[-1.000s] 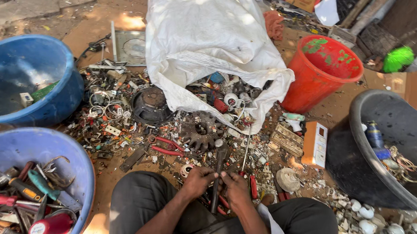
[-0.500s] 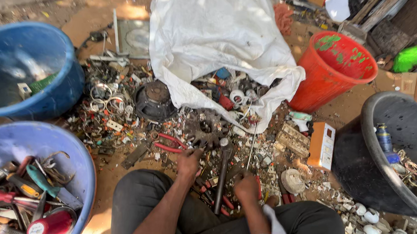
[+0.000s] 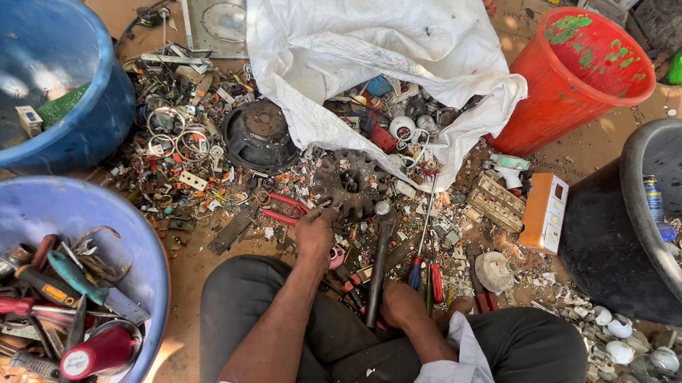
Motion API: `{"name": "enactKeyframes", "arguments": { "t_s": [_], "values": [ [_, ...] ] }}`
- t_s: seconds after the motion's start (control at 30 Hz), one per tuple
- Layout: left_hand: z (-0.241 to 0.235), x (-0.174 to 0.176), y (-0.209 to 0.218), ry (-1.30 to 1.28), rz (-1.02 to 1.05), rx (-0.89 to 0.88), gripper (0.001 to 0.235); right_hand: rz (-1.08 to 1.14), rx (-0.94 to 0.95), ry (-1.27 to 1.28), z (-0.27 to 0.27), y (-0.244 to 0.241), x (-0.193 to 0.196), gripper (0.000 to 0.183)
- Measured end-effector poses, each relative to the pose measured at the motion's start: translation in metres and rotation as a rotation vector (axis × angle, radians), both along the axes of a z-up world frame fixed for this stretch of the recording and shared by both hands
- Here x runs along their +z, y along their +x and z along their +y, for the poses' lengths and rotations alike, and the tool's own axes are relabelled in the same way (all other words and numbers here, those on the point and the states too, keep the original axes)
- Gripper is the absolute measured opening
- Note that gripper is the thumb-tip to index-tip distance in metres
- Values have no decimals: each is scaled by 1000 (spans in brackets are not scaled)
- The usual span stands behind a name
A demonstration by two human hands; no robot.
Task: The person sits on the ground and uses a hammer and pliers to dismantle small electronic components. They repeatedly strike parts to break them apart and use pliers to pull out wires and separate pieces. The work is performed over a pile of debris with several buckets nearby.
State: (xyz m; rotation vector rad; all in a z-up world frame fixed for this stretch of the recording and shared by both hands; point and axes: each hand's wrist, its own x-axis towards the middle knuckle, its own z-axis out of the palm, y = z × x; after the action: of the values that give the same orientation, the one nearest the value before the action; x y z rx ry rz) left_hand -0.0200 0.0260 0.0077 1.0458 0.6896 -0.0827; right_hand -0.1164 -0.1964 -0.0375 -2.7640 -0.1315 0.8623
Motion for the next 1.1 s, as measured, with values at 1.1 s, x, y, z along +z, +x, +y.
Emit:
{"name": "enactKeyframes", "arguments": {
  "t_s": [1.1],
  "values": [
    [2,22,-21,126,-81,-284,15,-85,-560,1842,-4,-4,138,8]
  ]
}}
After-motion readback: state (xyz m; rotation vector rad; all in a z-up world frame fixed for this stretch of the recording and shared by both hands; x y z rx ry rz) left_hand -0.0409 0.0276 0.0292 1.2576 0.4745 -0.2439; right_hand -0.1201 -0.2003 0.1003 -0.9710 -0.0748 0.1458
